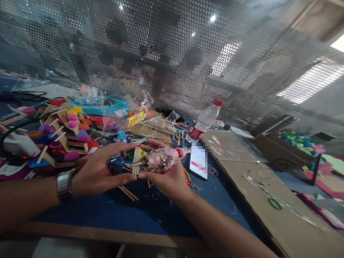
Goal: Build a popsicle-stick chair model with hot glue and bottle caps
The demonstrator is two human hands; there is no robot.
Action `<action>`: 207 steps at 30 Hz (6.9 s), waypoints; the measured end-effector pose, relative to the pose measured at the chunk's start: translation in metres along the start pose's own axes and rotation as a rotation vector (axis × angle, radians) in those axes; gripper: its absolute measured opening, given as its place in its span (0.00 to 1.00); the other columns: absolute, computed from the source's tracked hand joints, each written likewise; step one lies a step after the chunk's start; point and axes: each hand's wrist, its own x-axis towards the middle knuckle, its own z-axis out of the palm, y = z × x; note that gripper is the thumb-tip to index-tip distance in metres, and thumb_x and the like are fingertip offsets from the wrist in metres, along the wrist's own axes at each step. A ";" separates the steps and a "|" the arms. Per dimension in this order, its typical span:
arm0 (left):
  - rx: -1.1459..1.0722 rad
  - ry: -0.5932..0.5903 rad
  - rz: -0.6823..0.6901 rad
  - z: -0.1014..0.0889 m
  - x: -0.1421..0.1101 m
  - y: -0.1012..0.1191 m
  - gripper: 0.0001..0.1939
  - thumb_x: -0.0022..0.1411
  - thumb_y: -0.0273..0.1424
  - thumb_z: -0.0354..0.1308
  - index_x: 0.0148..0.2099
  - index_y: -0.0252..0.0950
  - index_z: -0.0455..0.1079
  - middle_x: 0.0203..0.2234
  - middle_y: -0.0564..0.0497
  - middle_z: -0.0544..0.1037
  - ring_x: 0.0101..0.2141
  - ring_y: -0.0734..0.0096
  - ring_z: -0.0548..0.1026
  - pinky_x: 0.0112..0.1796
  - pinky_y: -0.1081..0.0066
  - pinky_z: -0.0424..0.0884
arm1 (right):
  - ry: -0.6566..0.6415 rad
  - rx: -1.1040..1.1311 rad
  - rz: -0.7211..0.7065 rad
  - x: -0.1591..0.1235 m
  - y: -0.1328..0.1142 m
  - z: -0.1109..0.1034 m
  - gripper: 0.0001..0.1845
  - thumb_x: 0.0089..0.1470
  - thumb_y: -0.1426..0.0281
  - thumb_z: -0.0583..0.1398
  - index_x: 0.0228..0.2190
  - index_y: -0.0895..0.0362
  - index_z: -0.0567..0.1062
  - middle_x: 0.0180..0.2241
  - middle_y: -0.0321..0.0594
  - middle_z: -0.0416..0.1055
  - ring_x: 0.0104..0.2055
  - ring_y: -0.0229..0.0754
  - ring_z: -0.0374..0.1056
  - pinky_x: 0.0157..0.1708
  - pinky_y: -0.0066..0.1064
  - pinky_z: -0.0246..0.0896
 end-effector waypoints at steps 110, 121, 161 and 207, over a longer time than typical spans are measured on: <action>0.607 -0.357 -0.279 0.004 0.000 -0.008 0.22 0.65 0.30 0.55 0.61 0.38 0.63 0.62 0.40 0.68 0.62 0.43 0.62 0.57 0.39 0.59 | 0.306 -0.028 0.005 0.026 0.026 -0.021 0.12 0.42 0.67 0.70 0.29 0.56 0.75 0.21 0.32 0.69 0.21 0.36 0.61 0.20 0.29 0.53; 0.362 -0.199 -0.090 0.003 -0.003 -0.004 0.23 0.69 0.41 0.54 0.62 0.40 0.59 0.57 0.42 0.72 0.58 0.51 0.67 0.59 0.49 0.62 | 0.068 -0.043 0.072 0.014 0.008 -0.003 0.19 0.33 0.65 0.76 0.29 0.53 0.76 0.26 0.33 0.74 0.28 0.41 0.69 0.31 0.35 0.69; 0.402 -0.202 -0.066 0.001 0.000 -0.002 0.25 0.67 0.43 0.57 0.60 0.35 0.63 0.56 0.40 0.73 0.58 0.49 0.68 0.57 0.50 0.62 | 0.084 -0.054 0.068 0.013 0.015 -0.006 0.17 0.35 0.65 0.75 0.26 0.55 0.75 0.25 0.34 0.72 0.25 0.38 0.64 0.25 0.31 0.62; 0.227 -0.717 0.050 -0.007 0.007 0.010 0.03 0.59 0.28 0.61 0.37 0.37 0.75 0.39 0.47 0.76 0.45 0.56 0.71 0.48 0.57 0.65 | 0.081 -0.153 0.092 0.020 0.023 -0.018 0.14 0.42 0.65 0.72 0.26 0.56 0.73 0.22 0.31 0.67 0.23 0.35 0.60 0.25 0.31 0.54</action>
